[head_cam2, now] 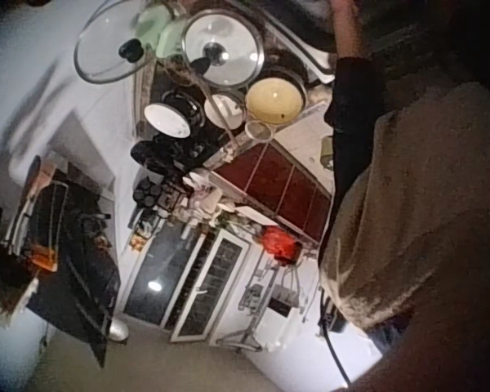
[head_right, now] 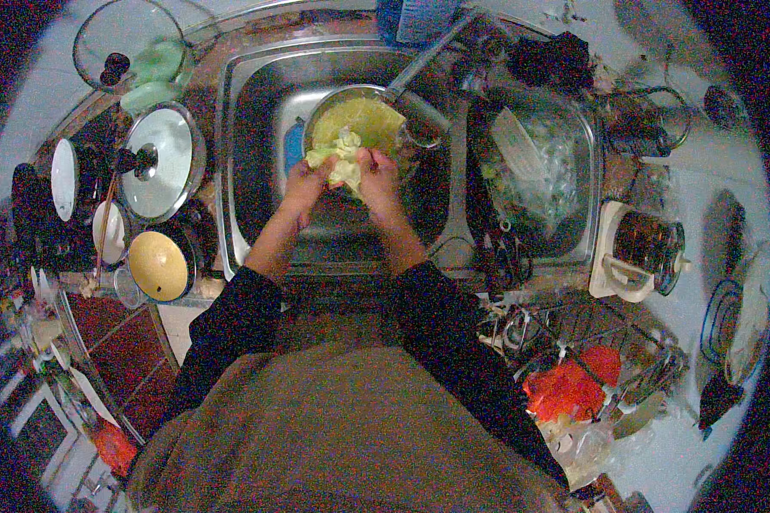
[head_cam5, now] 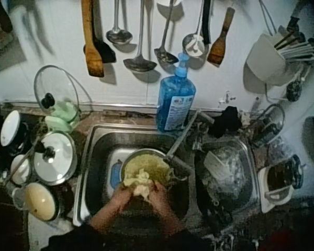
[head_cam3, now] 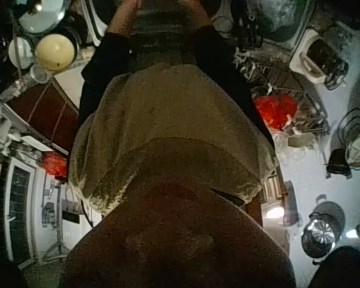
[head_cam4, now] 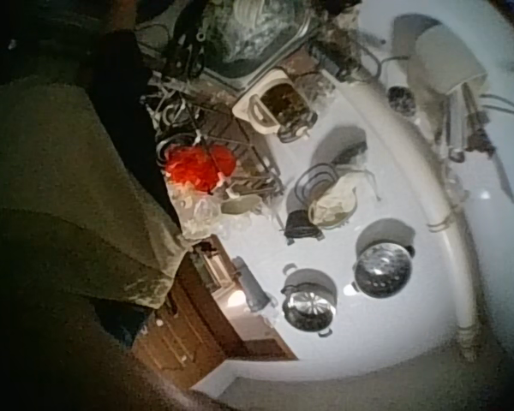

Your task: The person tears cabbage leaves by hand into a bowl of water in the sink, rinses them, and transfers the wet cabbage onto a plate. They then wash a small amount of dried seaweed in the sink and place it on top of the cabbage on the plate.

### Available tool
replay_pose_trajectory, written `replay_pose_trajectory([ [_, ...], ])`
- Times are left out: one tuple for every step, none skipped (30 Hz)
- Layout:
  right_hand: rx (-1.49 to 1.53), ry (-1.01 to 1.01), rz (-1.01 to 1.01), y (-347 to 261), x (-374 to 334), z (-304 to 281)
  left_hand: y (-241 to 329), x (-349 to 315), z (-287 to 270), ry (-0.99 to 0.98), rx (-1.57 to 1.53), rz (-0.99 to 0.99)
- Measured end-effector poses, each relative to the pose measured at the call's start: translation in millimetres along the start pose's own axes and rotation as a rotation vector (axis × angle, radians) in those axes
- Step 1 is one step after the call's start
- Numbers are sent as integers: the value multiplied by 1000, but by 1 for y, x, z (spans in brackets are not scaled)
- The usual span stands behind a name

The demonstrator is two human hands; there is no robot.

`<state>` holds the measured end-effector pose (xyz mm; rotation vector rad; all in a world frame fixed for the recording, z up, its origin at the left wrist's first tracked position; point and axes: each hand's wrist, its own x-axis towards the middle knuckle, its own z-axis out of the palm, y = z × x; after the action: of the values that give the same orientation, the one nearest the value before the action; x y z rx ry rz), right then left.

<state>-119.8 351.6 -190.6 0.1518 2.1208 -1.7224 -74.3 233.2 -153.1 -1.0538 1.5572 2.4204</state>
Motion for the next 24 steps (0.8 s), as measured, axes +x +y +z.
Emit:
replay_pose_trajectory([
  [-85, 14, 1, 0, 2, 1, -1, 0, -1, -18, -19, -2],
  [27, 59, 69, 0, 2, 3, -3, 1, -1, -35, -38, -5],
  [139, 104, 137, 0, 2, 5, -5, 2, -2, -53, -57, -7],
  [249, 151, 204, -2, 2, 7, -3, 1, 0, -51, -85, -25],
  [315, 150, 195, 0, 2, 7, -1, 0, 1, -49, -111, -43],
  [382, 149, 184, 4, 2, 8, 1, -1, 2, -47, -138, -61],
  [448, 144, 174, -3, -1, 10, 0, -2, 0, -66, -188, -80],
  [548, 91, 211, -10, -4, 9, 0, -3, -2, -85, -239, -100],
  [647, 38, 247, -17, -7, 8, 0, -3, -5, -105, -289, -119],
  [747, -15, 283, -26, -11, 7, -2, -1, -8, -131, -330, -146],
  [794, -52, 314, -21, -10, 6, -5, 1, -12, -158, -371, -173],
  [841, -91, 345, -12, -7, 4, -8, 3, -16, -184, -412, -200],
  [887, -127, 376, -12, -7, 3, -6, 2, -17, -194, -409, -218],
  [866, -128, 379, -12, -7, 2, -4, 2, -18, -204, -406, -236],
  [845, -129, 381, -12, -7, 1, -2, 1, -18, -213, -403, -254],
  [824, -133, 385, -15, -7, 1, 0, 0, -17, -182, -390, -270],
  [724, -136, 358, -18, -7, 0, 1, -1, -17, -150, -377, -285],
  [623, -139, 330, -20, -7, -2, 4, -1, -16, -118, -364, -300],
  [522, -139, 302, -20, -7, -3, 7, -3, -13, -83, -263, -303],
  [447, -164, 273, -20, -8, -3, 12, -6, -8, -48, -162, -304],
  [371, -188, 245, -19, -10, -2, 14, -7, -5, -13, -61, -306],
  [297, -217, 214, -18, -11, 1, 11, -7, -6, -10, -36, -259],
  [232, -128, 152, -5, -6, 5, 7, -6, -6, -14, -8, -216],
  [241, -122, 164, 7, -1, 4, 4, -4, -6, -18, 21, -172],
])
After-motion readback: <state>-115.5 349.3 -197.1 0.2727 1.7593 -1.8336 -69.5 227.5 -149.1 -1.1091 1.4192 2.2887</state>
